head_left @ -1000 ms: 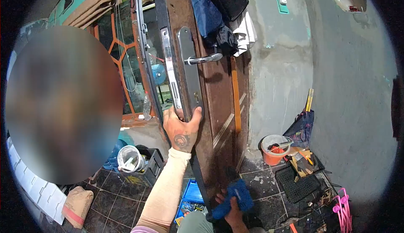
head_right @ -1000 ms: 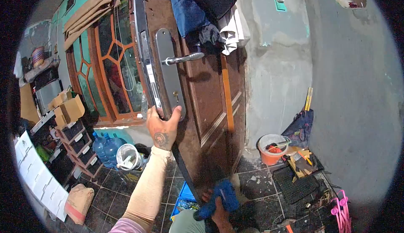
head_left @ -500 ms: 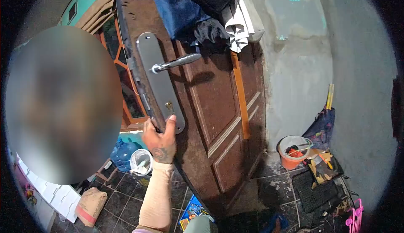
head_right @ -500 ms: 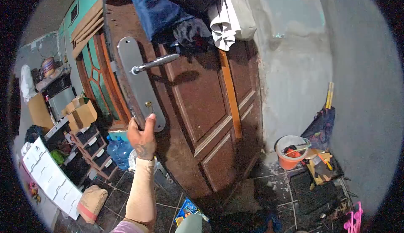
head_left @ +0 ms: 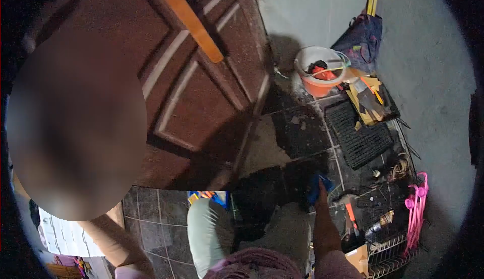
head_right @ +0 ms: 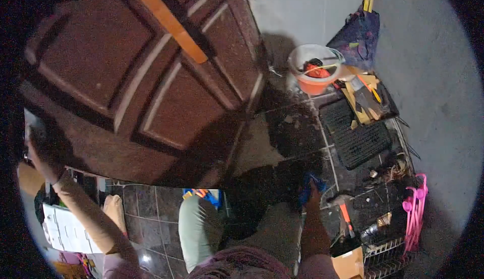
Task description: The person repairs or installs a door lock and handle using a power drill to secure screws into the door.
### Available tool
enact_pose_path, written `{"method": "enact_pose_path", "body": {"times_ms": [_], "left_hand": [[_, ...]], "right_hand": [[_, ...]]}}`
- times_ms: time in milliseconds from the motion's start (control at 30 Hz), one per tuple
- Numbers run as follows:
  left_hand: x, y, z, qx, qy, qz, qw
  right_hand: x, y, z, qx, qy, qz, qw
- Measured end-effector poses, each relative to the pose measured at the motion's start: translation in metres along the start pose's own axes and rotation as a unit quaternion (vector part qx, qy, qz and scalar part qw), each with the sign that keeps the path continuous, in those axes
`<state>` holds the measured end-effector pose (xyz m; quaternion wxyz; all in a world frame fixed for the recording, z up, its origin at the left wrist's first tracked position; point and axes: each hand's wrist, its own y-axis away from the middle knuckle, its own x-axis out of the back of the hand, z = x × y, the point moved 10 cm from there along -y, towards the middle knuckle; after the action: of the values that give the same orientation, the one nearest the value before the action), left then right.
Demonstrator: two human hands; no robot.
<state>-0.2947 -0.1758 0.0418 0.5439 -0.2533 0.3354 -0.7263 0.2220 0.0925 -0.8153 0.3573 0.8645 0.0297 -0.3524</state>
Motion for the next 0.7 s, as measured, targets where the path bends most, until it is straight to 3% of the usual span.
{"method": "enact_pose_path", "body": {"times_ms": [100,167,300,400,467,500,533,600,633,667,700], "left_hand": [[-0.006,0.004,-0.018,0.129,0.092,-0.020,0.987],[-0.030,0.016,-0.018,0.171,0.139,-0.007,0.975],[0.000,-0.011,-0.020,0.076,0.105,-0.043,0.991],[0.004,-0.016,-0.035,0.084,0.126,0.007,0.988],[0.015,-0.025,-0.036,0.005,0.071,0.002,0.997],[0.027,-0.032,-0.031,-0.204,-0.298,-0.054,0.931],[0.041,-0.021,-0.033,-0.413,-0.583,0.054,0.697],[0.020,-0.030,-0.024,-0.218,-0.316,0.024,0.923],[0.009,-0.028,-0.025,-0.130,-0.162,0.058,0.976],[0.027,-0.042,-0.052,-0.108,-0.120,0.079,0.984],[0.003,-0.029,-0.035,-0.090,-0.087,0.076,0.989]], "right_hand": [[-0.001,-0.015,0.015,-0.088,0.083,0.014,0.993],[0.044,-0.059,0.042,-0.080,0.112,0.066,0.988],[0.020,-0.070,0.039,-0.036,0.134,0.085,0.987],[-0.006,-0.069,0.020,-0.011,0.186,0.087,0.979],[-0.036,-0.079,0.019,0.002,0.226,0.064,0.972],[-0.055,-0.081,0.019,0.011,0.252,0.047,0.967],[-0.077,-0.084,0.019,0.018,0.282,0.028,0.959],[-0.119,-0.077,0.012,0.047,0.347,0.012,0.937],[-0.139,-0.070,0.008,0.061,0.377,0.005,0.924],[-0.163,-0.060,0.003,0.076,0.406,-0.004,0.911],[-0.182,-0.047,-0.003,0.091,0.431,-0.011,0.898]]}}
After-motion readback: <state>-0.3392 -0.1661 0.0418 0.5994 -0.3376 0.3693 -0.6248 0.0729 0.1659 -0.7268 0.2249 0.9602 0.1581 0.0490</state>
